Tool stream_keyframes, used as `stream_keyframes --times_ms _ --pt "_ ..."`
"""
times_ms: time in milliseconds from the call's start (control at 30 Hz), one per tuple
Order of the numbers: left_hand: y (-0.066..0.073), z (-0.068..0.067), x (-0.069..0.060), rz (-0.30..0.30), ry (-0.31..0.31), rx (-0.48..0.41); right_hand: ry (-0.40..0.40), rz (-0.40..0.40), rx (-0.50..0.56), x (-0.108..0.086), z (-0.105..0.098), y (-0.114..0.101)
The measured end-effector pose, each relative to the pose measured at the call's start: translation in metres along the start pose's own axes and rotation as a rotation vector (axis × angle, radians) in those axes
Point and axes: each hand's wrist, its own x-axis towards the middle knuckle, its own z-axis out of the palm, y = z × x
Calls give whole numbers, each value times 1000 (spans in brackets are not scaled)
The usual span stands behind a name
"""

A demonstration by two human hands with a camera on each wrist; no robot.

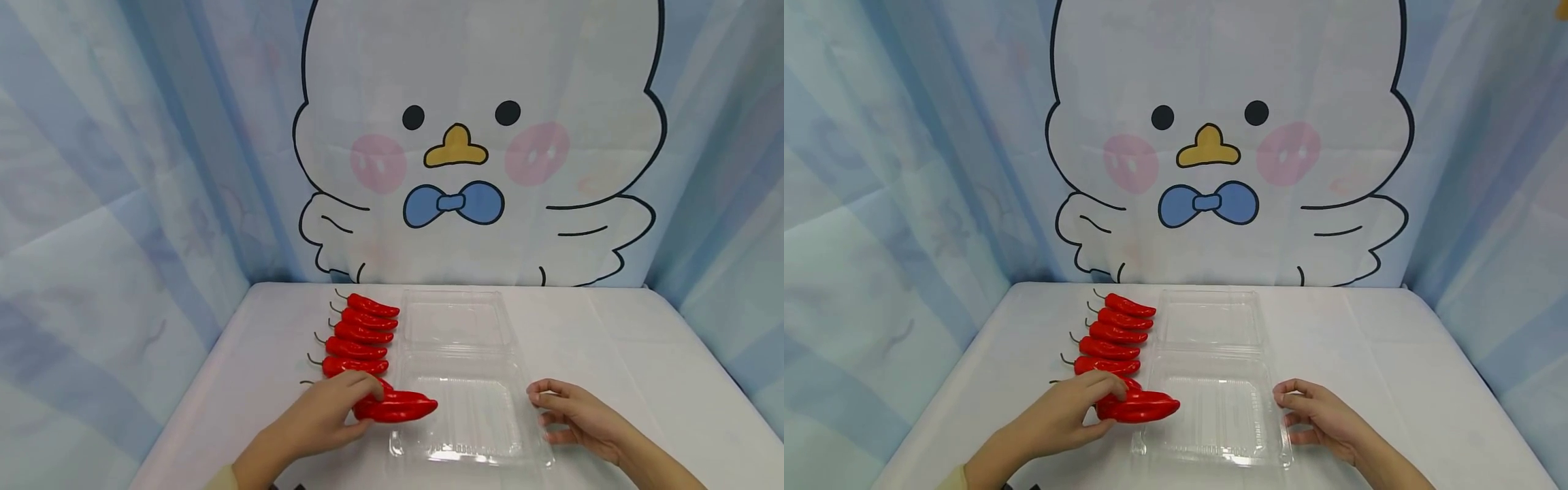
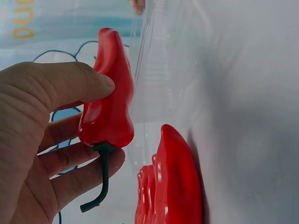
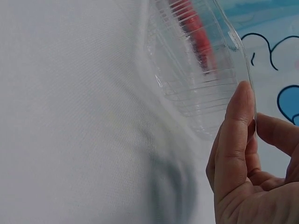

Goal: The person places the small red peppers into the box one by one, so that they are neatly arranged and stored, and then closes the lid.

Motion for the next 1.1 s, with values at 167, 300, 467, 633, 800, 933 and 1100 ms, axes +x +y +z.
stream_keyframes --times_ms 167,300,467,633,800,933,1100 --pt "6 3 6 40 -7 -5 -7 -12 -1 0 1 -1" --pt "11 4 11 67 -18 -23 -6 -14 5 -1 2 -2" --pt "16 7 16 88 -26 -34 1 -9 5 -1 3 -2" --pt "22 10 20 97 -45 -29 6 -7 -2 0 3 -2" --pt "25 13 24 96 -70 -17 3 -2 1 0 4 -2" --pt "28 16 27 121 -79 -10 15 4 -2 0 4 -2" --pt "32 20 32 157 -78 21 31 10 -17 1 4 -3"
